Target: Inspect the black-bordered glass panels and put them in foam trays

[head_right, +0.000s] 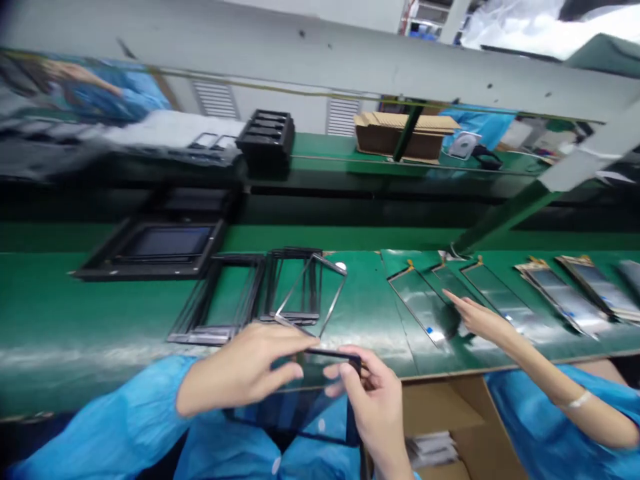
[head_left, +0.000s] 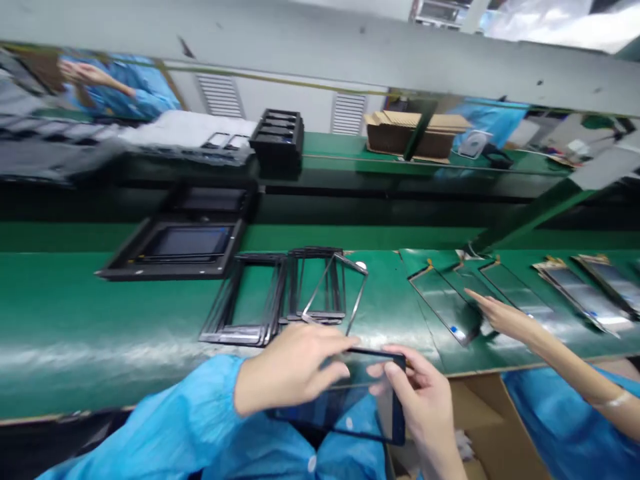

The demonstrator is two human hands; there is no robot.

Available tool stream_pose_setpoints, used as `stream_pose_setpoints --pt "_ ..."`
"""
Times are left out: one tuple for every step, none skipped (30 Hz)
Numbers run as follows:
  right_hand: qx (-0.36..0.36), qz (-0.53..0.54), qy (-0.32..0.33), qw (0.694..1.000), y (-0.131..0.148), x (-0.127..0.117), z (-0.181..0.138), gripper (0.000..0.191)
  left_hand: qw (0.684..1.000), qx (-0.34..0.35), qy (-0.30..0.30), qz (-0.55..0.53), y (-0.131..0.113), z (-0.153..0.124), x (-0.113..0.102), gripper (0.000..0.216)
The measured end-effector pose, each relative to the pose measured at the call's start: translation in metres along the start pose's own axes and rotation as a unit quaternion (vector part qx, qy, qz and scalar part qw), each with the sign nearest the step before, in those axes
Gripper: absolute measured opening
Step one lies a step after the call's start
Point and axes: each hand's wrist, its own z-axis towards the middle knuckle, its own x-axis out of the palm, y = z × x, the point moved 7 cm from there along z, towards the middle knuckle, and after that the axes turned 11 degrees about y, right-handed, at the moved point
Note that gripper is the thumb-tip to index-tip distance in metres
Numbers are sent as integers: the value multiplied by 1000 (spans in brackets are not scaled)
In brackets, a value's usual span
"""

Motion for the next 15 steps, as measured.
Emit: stream_pose_setpoints --pt "9 5 37 999 -3 10 6 40 999 4 9 -32 -2 -1 1 40" --pt "14 16 60 998 -5 18 12 44 997 1 7 -74 0 -3 0 41" --pt "14 33 69 997 -7 24 18 48 992 -13 -11 -127 6 -7 -4 39" --pt "5 55 61 997 -7 25 24 53 980 -41 -43 -190 18 -14 -11 34" --pt "-7 78 40 996 -8 23 29 55 960 -76 -89 -255 34 -24 -19 28" --pt "-22 95 12 995 -8 17 34 55 929 -114 -153 -317 55 -38 -31 21" --pt "-33 105 -18 994 -10 8 37 53 890 -150 -227 -367 78 -55 -45 18" --pt "-39 108 -49 992 -12 -3 40 50 847 -174 -308 -396 103 -75 -62 21" --pt "-38 105 -79 991 -17 -14 41 48 800 -190 -396 -408 128 -96 -81 28" --pt "-31 100 -104 989 -23 -26 41 47 769 -199 -457 -401 151 -114 -100 32" --pt "-20 96 -120 988 -30 -35 42 47 745 -206 -499 -392 175 -129 -119 31" --pt "-8 96 -125 987 -37 -43 42 49 722 -214 -535 -383 197 -141 -138 28" --pt "5 99 -123 987 -45 -48 42 51 702 -222 -565 -372 219 -149 -155 23" --pt "20 105 -117 987 -53 -51 42 52 687 -231 -588 -360 238 -155 -172 18" --pt "33 111 -112 987 -60 -52 41 52 677 -238 -604 -347 254 -157 -187 14"
